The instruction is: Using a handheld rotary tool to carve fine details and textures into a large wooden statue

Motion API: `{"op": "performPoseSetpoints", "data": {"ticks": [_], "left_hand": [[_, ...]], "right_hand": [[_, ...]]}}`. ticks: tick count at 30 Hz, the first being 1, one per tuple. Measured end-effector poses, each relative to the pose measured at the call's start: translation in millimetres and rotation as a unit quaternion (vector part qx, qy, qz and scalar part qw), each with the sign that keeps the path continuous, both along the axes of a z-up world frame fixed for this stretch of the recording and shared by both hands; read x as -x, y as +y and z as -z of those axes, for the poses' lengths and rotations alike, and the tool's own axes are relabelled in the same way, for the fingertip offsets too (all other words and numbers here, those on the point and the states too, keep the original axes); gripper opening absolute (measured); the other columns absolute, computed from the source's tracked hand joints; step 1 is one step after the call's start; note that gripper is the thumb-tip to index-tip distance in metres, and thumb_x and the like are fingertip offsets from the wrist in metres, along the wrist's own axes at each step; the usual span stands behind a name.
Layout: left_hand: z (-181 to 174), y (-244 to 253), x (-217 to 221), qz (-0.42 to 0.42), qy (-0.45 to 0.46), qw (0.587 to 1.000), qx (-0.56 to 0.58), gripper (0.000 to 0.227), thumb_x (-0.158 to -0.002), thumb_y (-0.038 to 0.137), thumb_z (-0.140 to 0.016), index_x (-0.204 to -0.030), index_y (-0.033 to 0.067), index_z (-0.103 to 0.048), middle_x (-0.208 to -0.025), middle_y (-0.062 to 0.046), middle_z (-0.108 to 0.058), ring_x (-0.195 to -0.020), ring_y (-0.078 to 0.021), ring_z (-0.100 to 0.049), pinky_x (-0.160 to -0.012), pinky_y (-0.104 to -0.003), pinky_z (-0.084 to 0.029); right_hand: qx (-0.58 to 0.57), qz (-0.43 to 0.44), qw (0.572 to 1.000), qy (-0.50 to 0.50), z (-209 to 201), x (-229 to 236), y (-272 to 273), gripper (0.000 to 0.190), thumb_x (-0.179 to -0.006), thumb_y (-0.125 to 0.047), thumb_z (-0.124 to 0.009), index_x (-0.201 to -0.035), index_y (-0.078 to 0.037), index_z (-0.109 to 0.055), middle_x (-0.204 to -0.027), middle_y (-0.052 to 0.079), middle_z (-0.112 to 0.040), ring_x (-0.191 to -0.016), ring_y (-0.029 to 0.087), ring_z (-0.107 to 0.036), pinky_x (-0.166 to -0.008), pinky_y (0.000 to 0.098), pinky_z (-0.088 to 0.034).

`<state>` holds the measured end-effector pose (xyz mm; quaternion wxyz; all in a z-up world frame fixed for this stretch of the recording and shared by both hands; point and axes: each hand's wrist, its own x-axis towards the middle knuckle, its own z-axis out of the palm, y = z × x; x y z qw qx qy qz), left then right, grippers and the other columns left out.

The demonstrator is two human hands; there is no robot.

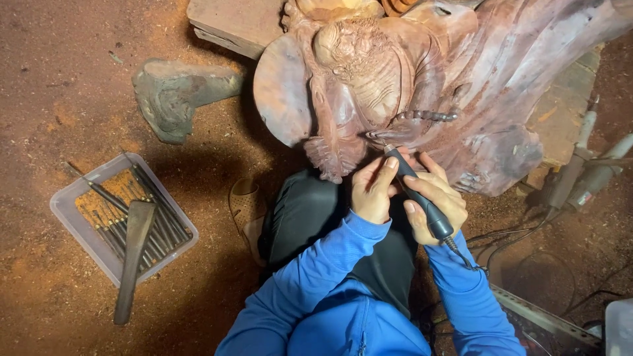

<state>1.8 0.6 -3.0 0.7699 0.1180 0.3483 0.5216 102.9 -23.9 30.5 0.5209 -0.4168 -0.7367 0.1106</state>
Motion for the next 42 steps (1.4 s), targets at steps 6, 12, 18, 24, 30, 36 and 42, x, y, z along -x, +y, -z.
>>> {"op": "performPoseSetpoints", "data": {"ticks": [6,12,18,24,30,36,42], "left_hand": [[6.0,0.2,-1.7,0.004,0.013,1.0,0.0,0.025,-0.1,0.019,-0.066,-0.114,0.0003,-0.075,-0.104,-0.017,-0.075,-0.094,-0.0243,-0.073,-0.068,-0.037,-0.063],[6.6,1.8,-2.2,0.001,0.008,1.0,-0.007,0.024,-0.1,0.017,-0.066,-0.112,-0.0008,-0.075,-0.1,-0.016,-0.075,-0.089,-0.0224,-0.073,-0.066,-0.036,-0.064],[6.2,-0.1,-1.3,0.005,0.042,0.999,-0.025,0.021,-0.098,0.019,-0.07,-0.107,0.0002,-0.076,-0.09,-0.01,-0.072,-0.079,-0.0225,-0.072,-0.059,-0.038,-0.063],[-2.0,1.7,1.6,0.026,0.09,0.995,-0.039,0.024,-0.096,0.022,-0.071,-0.104,0.0003,-0.077,-0.085,-0.006,-0.069,-0.074,-0.0202,-0.07,-0.055,-0.037,-0.062],[-33.1,-5.4,20.2,0.063,0.07,0.995,-0.015,0.024,-0.093,0.025,-0.075,-0.104,0.0035,-0.078,-0.084,-0.005,-0.068,-0.077,-0.0184,-0.068,-0.058,-0.039,-0.063],[-30.4,-10.1,26.3,0.081,-0.029,0.994,0.06,0.022,-0.095,0.026,-0.074,-0.105,0.006,-0.074,-0.083,-0.008,-0.067,-0.077,-0.0251,-0.073,-0.062,-0.042,-0.063],[-6.2,-10.9,21.1,0.136,-0.119,0.978,0.107,0.027,-0.098,0.034,-0.075,-0.11,0.0098,-0.073,-0.092,-0.021,-0.07,-0.089,-0.0404,-0.073,-0.07,-0.057,-0.06]], "right_hand": [[-0.004,0.011,1.0,0.002,-1.8,3.5,1.0,0.031,-0.091,-0.015,-0.067,-0.101,0.014,-0.071,-0.09,0.026,-0.073,-0.086,0.036,-0.074,-0.11,0.0653,-0.043],[-0.01,0.02,1.0,-0.006,-3.0,5.1,-0.4,0.031,-0.092,-0.015,-0.067,-0.102,0.014,-0.072,-0.088,0.025,-0.073,-0.084,0.035,-0.074,-0.11,0.0646,-0.042],[-0.015,0.033,0.999,-0.012,-4.0,6.6,-3.2,0.031,-0.092,-0.015,-0.066,-0.102,0.013,-0.072,-0.088,0.024,-0.073,-0.083,0.035,-0.074,-0.11,0.0639,-0.043],[-0.026,0.048,0.998,-0.015,-1.1,6.5,-7.8,0.03,-0.09,-0.015,-0.067,-0.101,0.013,-0.073,-0.086,0.022,-0.074,-0.08,0.035,-0.074,-0.107,0.0644,-0.045],[-0.047,0.041,0.998,-0.023,-3.2,4.9,-18.7,0.042,-0.088,-0.028,-0.068,-0.101,0.012,-0.073,-0.081,0.02,-0.071,-0.076,0.03,-0.07,-0.108,0.0658,-0.044],[-0.032,0.01,0.998,0.052,13.1,-4.4,-20.0,0.063,-0.09,-0.044,-0.068,-0.113,0.015,-0.067,-0.089,0.021,-0.07,-0.085,0.028,-0.069,-0.111,0.07,-0.04],[-0.025,0.025,0.999,-0.001,5.2,-1.9,-13.9,0.041,-0.09,-0.028,-0.071,-0.104,0.011,-0.073,-0.083,0.02,-0.066,-0.08,0.03,-0.063,-0.106,0.0674,-0.044]]}}
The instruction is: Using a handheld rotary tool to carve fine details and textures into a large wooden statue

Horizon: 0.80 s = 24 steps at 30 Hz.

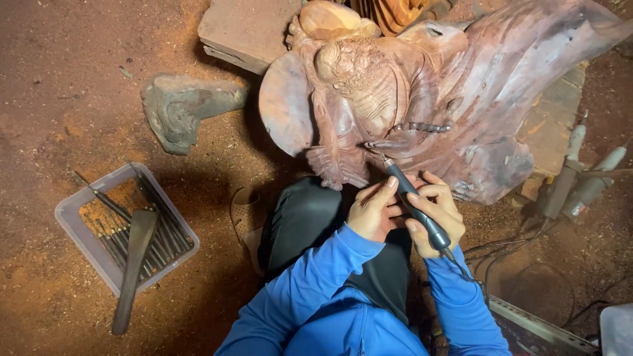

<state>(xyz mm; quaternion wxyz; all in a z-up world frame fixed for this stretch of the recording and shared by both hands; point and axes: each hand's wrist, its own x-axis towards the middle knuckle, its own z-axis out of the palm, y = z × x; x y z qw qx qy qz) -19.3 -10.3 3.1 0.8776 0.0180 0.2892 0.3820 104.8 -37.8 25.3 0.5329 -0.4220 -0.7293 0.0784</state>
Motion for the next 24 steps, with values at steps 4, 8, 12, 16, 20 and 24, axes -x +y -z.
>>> {"op": "performPoseSetpoints", "data": {"ticks": [4,8,12,16,20,24], "left_hand": [[13.3,0.9,-3.0,0.009,-0.042,0.999,0.025,0.028,-0.099,0.034,-0.072,-0.112,0.0091,-0.073,-0.103,-0.023,-0.07,-0.098,-0.0413,-0.069,-0.089,-0.058,-0.053],[10.7,3.4,0.7,0.015,-0.047,0.998,0.029,0.034,-0.099,0.038,-0.071,-0.118,0.0087,-0.073,-0.11,-0.022,-0.071,-0.101,-0.0382,-0.068,-0.091,-0.054,-0.052],[24.4,-2.6,2.8,0.05,-0.05,0.997,0.031,0.043,-0.1,0.042,-0.07,-0.124,0.0068,-0.07,-0.111,-0.029,-0.069,-0.102,-0.0466,-0.067,-0.091,-0.061,-0.052],[29.2,-4.0,2.3,0.074,-0.047,0.996,0.021,0.047,-0.1,0.048,-0.068,-0.127,0.0094,-0.069,-0.108,-0.028,-0.07,-0.104,-0.0475,-0.066,-0.095,-0.063,-0.051],[23.8,-0.4,2.7,0.073,-0.051,0.996,0.01,0.047,-0.102,0.047,-0.066,-0.128,0.0083,-0.069,-0.108,-0.029,-0.07,-0.106,-0.0471,-0.066,-0.096,-0.063,-0.05],[33.1,1.0,-2.0,0.079,-0.045,0.996,0.008,0.048,-0.102,0.049,-0.065,-0.13,0.0104,-0.069,-0.107,-0.027,-0.071,-0.104,-0.045,-0.067,-0.095,-0.061,-0.051]], "right_hand": [[0.014,-0.007,1.0,-0.003,-9.0,2.6,7.2,0.037,-0.087,-0.023,-0.071,-0.103,0.01,-0.075,-0.082,0.021,-0.063,-0.078,0.031,-0.062,-0.1,0.0672,-0.05],[0.013,-0.011,1.0,-0.004,-11.0,4.2,8.9,0.037,-0.087,-0.022,-0.072,-0.104,0.01,-0.076,-0.081,0.021,-0.064,-0.077,0.029,-0.061,-0.097,0.0655,-0.052],[0.011,-0.005,1.0,-0.008,-11.2,5.1,7.7,0.036,-0.086,-0.022,-0.072,-0.104,0.009,-0.077,-0.082,0.021,-0.064,-0.08,0.029,-0.061,-0.097,0.0652,-0.053],[0.01,-0.007,1.0,-0.011,-11.2,5.4,9.6,0.036,-0.088,-0.023,-0.071,-0.105,0.009,-0.077,-0.084,0.021,-0.064,-0.082,0.028,-0.061,-0.096,0.0643,-0.054],[0.012,-0.005,1.0,-0.012,-9.7,4.1,10.0,0.037,-0.087,-0.022,-0.071,-0.105,0.009,-0.077,-0.084,0.022,-0.064,-0.082,0.03,-0.062,-0.096,0.0648,-0.054],[0.011,0.003,1.0,-0.019,-8.6,3.5,10.6,0.036,-0.087,-0.022,-0.072,-0.105,0.009,-0.077,-0.083,0.022,-0.064,-0.081,0.031,-0.063,-0.095,0.0641,-0.055]]}}
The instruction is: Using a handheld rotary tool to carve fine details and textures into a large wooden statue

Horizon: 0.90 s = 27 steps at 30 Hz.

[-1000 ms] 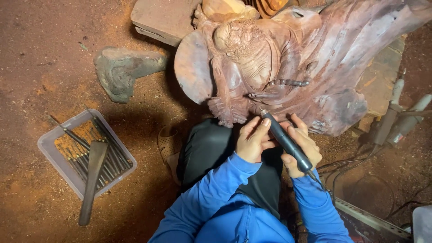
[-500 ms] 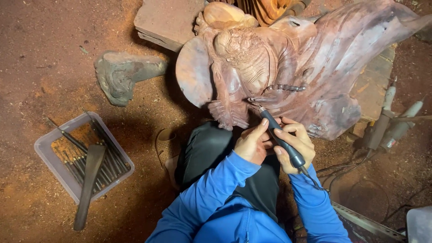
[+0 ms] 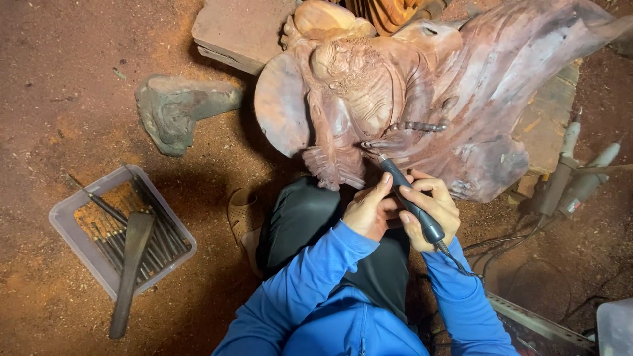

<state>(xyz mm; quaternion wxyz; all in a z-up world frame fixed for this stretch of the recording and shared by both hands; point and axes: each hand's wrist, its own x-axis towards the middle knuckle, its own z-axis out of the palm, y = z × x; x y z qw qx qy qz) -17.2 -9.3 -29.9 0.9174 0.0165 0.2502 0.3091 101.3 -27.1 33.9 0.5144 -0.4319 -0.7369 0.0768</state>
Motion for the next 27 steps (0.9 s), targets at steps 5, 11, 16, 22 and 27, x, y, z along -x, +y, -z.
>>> {"op": "performPoseSetpoints", "data": {"ticks": [5,11,16,22,27], "left_hand": [[-7.7,3.6,0.2,0.004,0.004,1.0,0.006,0.047,-0.101,0.048,-0.066,-0.127,0.0098,-0.069,-0.105,-0.028,-0.071,-0.102,-0.0463,-0.067,-0.092,-0.061,-0.053],[2.0,-1.1,-8.8,0.0,0.007,1.0,0.007,0.044,-0.099,0.047,-0.07,-0.122,0.0101,-0.071,-0.103,-0.029,-0.071,-0.098,-0.0459,-0.069,-0.089,-0.062,-0.054],[-10.5,1.9,-6.3,-0.001,0.01,1.0,0.017,0.043,-0.099,0.045,-0.072,-0.12,0.007,-0.07,-0.102,-0.031,-0.071,-0.097,-0.047,-0.069,-0.088,-0.062,-0.054],[1.6,1.9,-13.9,-0.008,0.012,1.0,0.012,0.044,-0.099,0.044,-0.072,-0.121,0.0051,-0.069,-0.102,-0.032,-0.07,-0.097,-0.0479,-0.069,-0.088,-0.061,-0.055],[-3.3,1.4,-13.3,-0.014,0.026,1.0,0.004,0.04,-0.099,0.041,-0.072,-0.114,0.0031,-0.071,-0.096,-0.03,-0.071,-0.092,-0.0444,-0.07,-0.086,-0.057,-0.056]], "right_hand": [[-0.003,0.009,1.0,-0.004,-0.7,0.1,-0.9,0.035,-0.086,-0.02,-0.072,-0.104,0.009,-0.077,-0.082,0.022,-0.065,-0.079,0.03,-0.063,-0.095,0.0627,-0.055],[-0.012,0.026,1.0,-0.008,-0.5,-1.8,-4.3,0.036,-0.089,-0.022,-0.07,-0.104,0.009,-0.077,-0.081,0.022,-0.064,-0.078,0.03,-0.064,-0.095,0.0633,-0.054],[-0.017,0.034,0.999,-0.001,0.7,-2.4,-4.6,0.035,-0.089,-0.022,-0.07,-0.102,0.01,-0.077,-0.08,0.021,-0.063,-0.078,0.03,-0.064,-0.096,0.0624,-0.054],[-0.017,0.041,0.999,0.003,1.4,-3.3,-5.6,0.036,-0.089,-0.023,-0.07,-0.101,0.01,-0.076,-0.079,0.021,-0.064,-0.078,0.03,-0.065,-0.097,0.0617,-0.055],[-0.016,0.056,0.998,0.008,3.1,-2.2,-7.4,0.035,-0.089,-0.023,-0.07,-0.101,0.01,-0.077,-0.08,0.021,-0.065,-0.08,0.031,-0.066,-0.097,0.0607,-0.055]]}}
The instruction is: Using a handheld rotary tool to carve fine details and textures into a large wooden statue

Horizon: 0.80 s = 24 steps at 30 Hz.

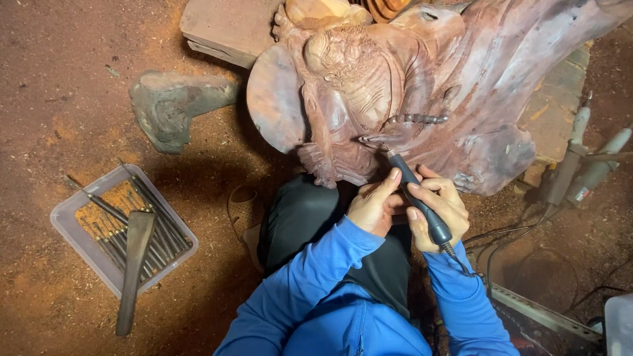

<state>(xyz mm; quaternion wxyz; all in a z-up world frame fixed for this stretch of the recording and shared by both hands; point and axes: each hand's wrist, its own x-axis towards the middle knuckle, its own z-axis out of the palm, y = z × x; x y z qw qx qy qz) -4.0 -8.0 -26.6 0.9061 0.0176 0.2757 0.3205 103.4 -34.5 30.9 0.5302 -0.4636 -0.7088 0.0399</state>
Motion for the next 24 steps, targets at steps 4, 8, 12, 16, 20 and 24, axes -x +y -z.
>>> {"op": "performPoseSetpoints", "data": {"ticks": [4,8,12,16,20,24], "left_hand": [[-19.1,0.2,4.0,-0.009,0.008,1.0,-0.008,0.039,-0.098,0.041,-0.074,-0.106,0.0025,-0.072,-0.091,-0.03,-0.071,-0.087,-0.0426,-0.072,-0.084,-0.056,-0.057],[-11.2,-9.5,3.7,-0.021,0.031,0.999,-0.036,0.032,-0.097,0.035,-0.077,-0.101,0.0036,-0.075,-0.084,-0.027,-0.072,-0.08,-0.0362,-0.073,-0.083,-0.05,-0.06],[-42.9,-11.9,46.4,0.004,-0.008,0.971,-0.241,0.034,-0.103,0.021,-0.06,-0.126,-0.0033,-0.066,-0.112,-0.021,-0.072,-0.1,-0.0245,-0.071,-0.088,-0.035,-0.058],[-31.5,-9.9,74.6,0.053,-0.092,0.962,-0.253,0.029,-0.102,0.012,-0.056,-0.122,-0.0079,-0.063,-0.109,-0.023,-0.07,-0.098,-0.0276,-0.07,-0.095,-0.037,-0.056],[-10.5,-4.4,99.4,0.129,0.024,0.943,-0.304,0.03,-0.098,0.015,-0.051,-0.115,-0.0072,-0.063,-0.095,-0.018,-0.071,-0.087,-0.0215,-0.065,-0.086,-0.029,-0.053],[-6.6,-9.3,106.2,0.115,0.11,0.953,-0.257,0.028,-0.1,0.013,-0.057,-0.119,-0.0043,-0.064,-0.099,-0.015,-0.073,-0.049,-0.0129,-0.054,-0.039,-0.021,-0.042]], "right_hand": [[-0.005,0.008,1.0,0.0,-0.6,1.4,-0.6,0.036,-0.09,-0.023,-0.07,-0.1,0.01,-0.076,-0.079,0.022,-0.065,-0.08,0.033,-0.067,-0.096,0.0621,-0.055],[-0.017,0.018,0.999,-0.029,3.4,0.0,-21.4,0.035,-0.088,-0.023,-0.071,-0.098,0.009,-0.076,-0.078,0.02,-0.061,-0.074,0.03,-0.063,-0.099,0.0623,-0.054],[0.004,0.068,0.991,-0.113,4.3,20.4,-64.9,0.042,-0.082,-0.031,-0.075,-0.109,0.001,-0.072,-0.088,0.017,-0.066,-0.083,0.03,-0.059,-0.086,0.0464,-0.053],[0.131,-0.038,0.99,-0.038,3.5,44.8,-80.9,0.047,-0.08,0.0,-0.077,-0.122,0.006,-0.059,-0.085,0.012,-0.073,-0.068,0.021,-0.069,-0.065,0.0304,-0.058],[0.314,-0.148,0.922,0.171,37.8,55.6,-98.8,0.047,-0.087,0.003,-0.053,-0.134,0.005,-0.057,-0.095,0.015,-0.081,-0.075,0.023,-0.077,-0.071,0.0265,-0.062],[0.312,-0.16,0.694,0.629,59.8,99.9,-98.5,0.042,-0.094,0.004,-0.053,-0.134,0.001,-0.042,-0.099,0.031,-0.06,-0.073,0.033,-0.06,-0.061,0.0373,-0.049]]}}
